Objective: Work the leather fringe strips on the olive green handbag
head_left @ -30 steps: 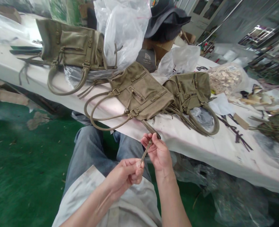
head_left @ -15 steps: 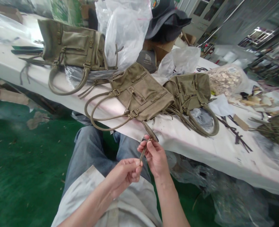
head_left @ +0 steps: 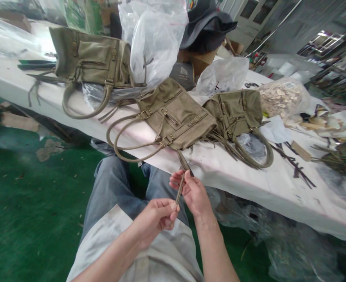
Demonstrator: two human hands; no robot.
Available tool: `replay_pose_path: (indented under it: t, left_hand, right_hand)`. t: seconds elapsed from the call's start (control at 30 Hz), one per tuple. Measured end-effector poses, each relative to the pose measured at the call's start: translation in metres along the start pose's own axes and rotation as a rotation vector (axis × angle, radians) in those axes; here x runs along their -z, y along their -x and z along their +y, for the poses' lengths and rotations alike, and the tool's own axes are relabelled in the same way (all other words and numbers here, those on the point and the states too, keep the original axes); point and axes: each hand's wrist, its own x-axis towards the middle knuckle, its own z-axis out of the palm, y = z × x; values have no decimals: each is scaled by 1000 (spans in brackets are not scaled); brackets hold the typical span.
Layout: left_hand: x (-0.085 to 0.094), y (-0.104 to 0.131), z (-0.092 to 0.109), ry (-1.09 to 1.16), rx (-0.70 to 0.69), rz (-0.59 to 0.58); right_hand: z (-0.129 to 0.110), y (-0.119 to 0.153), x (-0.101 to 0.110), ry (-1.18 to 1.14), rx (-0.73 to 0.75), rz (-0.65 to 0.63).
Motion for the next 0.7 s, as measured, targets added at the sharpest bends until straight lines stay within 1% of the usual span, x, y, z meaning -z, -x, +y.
replay_pose_path:
  t: [0.03, 0.07, 0.13, 0.23, 0.4, 0.5, 0.57, 0.63, 0.7]
  left_hand:
    - [2, -1, -1, 34, 7, -2]
    - [5, -2, -1, 57, 1, 1]
    - [8, -4, 0, 56, -34, 0]
    - [5, -3, 5, 10, -64, -13]
    - [-6, 5, 10, -37, -78, -2]
    - [-5, 4, 9, 2, -63, -1]
    - [1, 1, 8, 83, -2, -51]
    - [7, -3, 9, 147, 61, -133]
    - [12, -9, 12, 161, 86, -215]
  right_hand:
    - [-2, -1, 1, -7, 11, -15]
    - [-5, -2, 2, -23, 33, -4]
    - [-9, -6, 1, -67, 59, 70]
    - [-15, -10, -2, -131, 4, 140]
    - [-23, -13, -7, -165, -48, 144]
    - [-23, -12, -7, -170, -30, 144]
    - [-21, -10, -5, -144, -25, 104]
    - [-20, -8, 0, -92, -36, 41]
    - [-19, -8, 6, -50, -52, -2]
